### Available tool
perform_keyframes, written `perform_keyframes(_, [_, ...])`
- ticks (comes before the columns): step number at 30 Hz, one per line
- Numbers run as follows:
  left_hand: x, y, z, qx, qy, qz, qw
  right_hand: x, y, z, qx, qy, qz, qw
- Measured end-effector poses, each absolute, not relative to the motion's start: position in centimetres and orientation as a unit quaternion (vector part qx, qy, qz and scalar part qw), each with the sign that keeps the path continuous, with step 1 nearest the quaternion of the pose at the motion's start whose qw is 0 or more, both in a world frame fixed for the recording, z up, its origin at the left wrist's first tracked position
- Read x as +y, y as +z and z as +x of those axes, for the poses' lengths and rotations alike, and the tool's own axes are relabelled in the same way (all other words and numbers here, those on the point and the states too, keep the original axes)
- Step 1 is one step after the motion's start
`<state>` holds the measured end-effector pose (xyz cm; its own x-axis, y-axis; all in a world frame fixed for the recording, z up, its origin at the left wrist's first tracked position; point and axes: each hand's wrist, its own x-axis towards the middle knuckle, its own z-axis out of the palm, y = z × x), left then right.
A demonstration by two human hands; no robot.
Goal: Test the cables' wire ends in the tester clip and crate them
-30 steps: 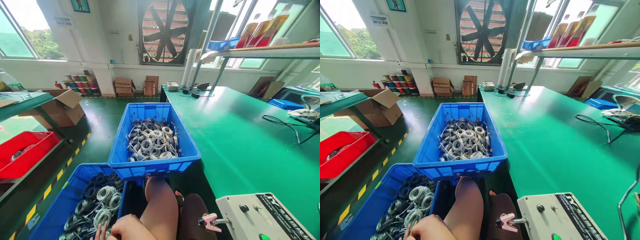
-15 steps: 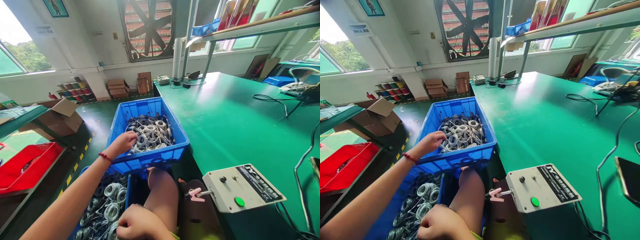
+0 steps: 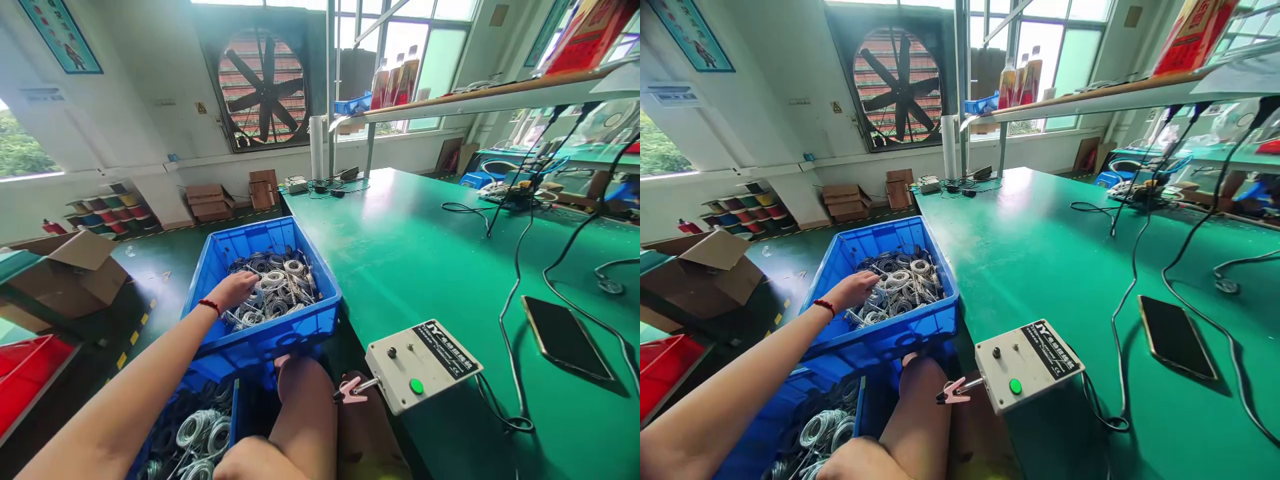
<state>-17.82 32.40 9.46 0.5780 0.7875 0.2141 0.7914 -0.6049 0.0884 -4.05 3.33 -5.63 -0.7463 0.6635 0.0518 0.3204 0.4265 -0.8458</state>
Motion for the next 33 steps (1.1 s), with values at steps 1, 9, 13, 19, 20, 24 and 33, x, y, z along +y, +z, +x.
perform_keyframes(1, [32.0,10.8,-18.2,-0.45,-0.155,-0.879,0.01,3.1,-5.4,-3.9,-0.811,0.454,-0.298,0.215])
perform_keyframes(9, [20.9,22.3,-21.6,-0.473,-0.334,-0.814,-0.038,0.9,-1.7,-3.1,-0.629,0.493,-0.37,0.473])
perform_keyframes(13, [11.8,21.9,-20.7,-0.449,-0.282,-0.842,-0.094,-0.2,1.5,-1.8,-0.541,0.561,-0.31,0.545])
perform_keyframes(19, [0.6,10.9,-20.2,-0.486,-0.187,-0.821,-0.232,-1.6,2.5,-1.7,-0.365,0.61,-0.28,0.645])
perform_keyframes(20, [-0.5,8.7,-20.2,-0.505,-0.207,-0.799,-0.253,-1.9,2.2,-1.8,-0.341,0.602,-0.307,0.654])
perform_keyframes(24, [-3.2,1.9,-20.1,-0.529,-0.235,-0.754,-0.311,-3.0,0.7,-1.0,-0.329,0.593,-0.375,0.632])
perform_keyframes(33, [-2.6,0.1,-20.1,-0.448,-0.186,-0.816,-0.315,-3.6,-3.4,4.8,-0.35,0.555,-0.456,0.601])
